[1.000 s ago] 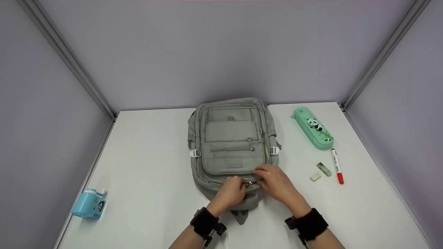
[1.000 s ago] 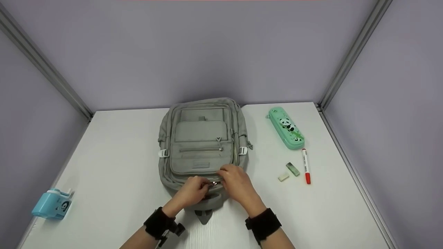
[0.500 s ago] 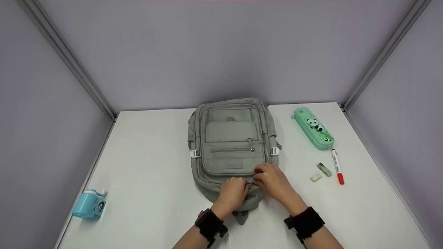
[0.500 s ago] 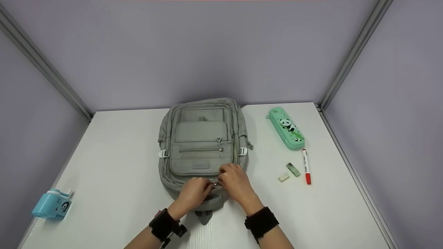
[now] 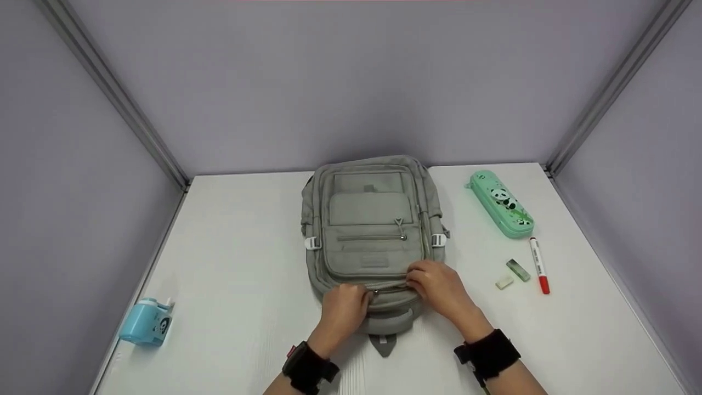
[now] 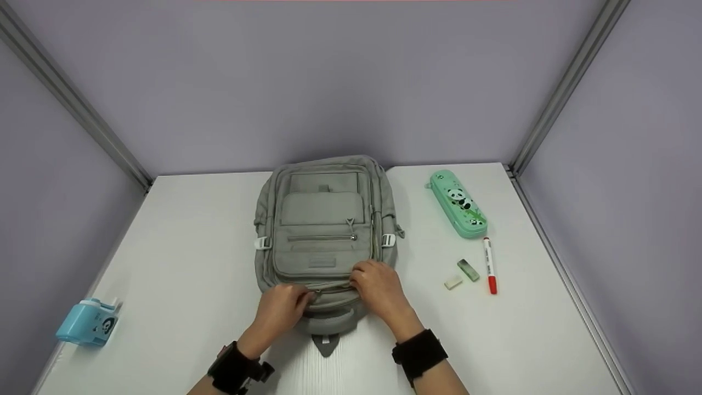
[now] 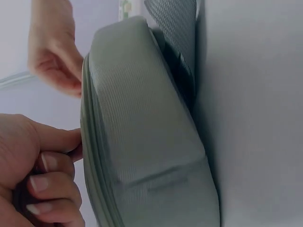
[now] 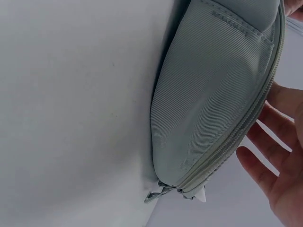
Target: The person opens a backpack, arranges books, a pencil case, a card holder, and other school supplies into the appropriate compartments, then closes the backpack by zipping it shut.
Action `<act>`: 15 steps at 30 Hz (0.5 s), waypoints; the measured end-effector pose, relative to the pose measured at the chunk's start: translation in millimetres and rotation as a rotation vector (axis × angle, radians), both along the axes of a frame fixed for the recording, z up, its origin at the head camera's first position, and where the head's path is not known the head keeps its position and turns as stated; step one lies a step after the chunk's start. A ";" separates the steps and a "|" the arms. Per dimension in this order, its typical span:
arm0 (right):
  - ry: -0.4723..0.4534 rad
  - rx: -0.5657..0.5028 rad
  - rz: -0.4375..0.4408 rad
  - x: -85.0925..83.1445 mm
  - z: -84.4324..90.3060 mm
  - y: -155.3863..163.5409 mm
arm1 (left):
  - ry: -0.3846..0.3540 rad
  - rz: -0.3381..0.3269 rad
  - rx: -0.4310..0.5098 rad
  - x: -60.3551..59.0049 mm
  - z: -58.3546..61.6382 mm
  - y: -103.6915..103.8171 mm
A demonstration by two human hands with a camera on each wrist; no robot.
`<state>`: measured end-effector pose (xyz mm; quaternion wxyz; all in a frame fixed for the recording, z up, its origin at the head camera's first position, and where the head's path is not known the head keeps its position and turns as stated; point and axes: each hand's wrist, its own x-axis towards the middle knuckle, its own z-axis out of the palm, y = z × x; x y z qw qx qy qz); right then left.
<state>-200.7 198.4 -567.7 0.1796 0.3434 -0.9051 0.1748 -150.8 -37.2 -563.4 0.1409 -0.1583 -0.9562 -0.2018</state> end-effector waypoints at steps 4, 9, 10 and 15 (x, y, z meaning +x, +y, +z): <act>0.012 -0.029 0.005 -0.9 -0.7 0.7 | 0.034 0.015 -0.028 2.1 1.1 -16.4; 0.034 -0.044 0.019 -1.0 -0.2 2.1 | 0.058 0.044 -0.058 5.5 2.2 -33.1; 0.036 -0.046 0.019 -0.8 0.1 2.4 | 0.066 0.050 -0.059 5.9 2.1 -35.7; 0.019 -0.047 0.014 -0.4 1.5 3.4 | 0.110 0.066 -0.058 6.8 3.1 -46.5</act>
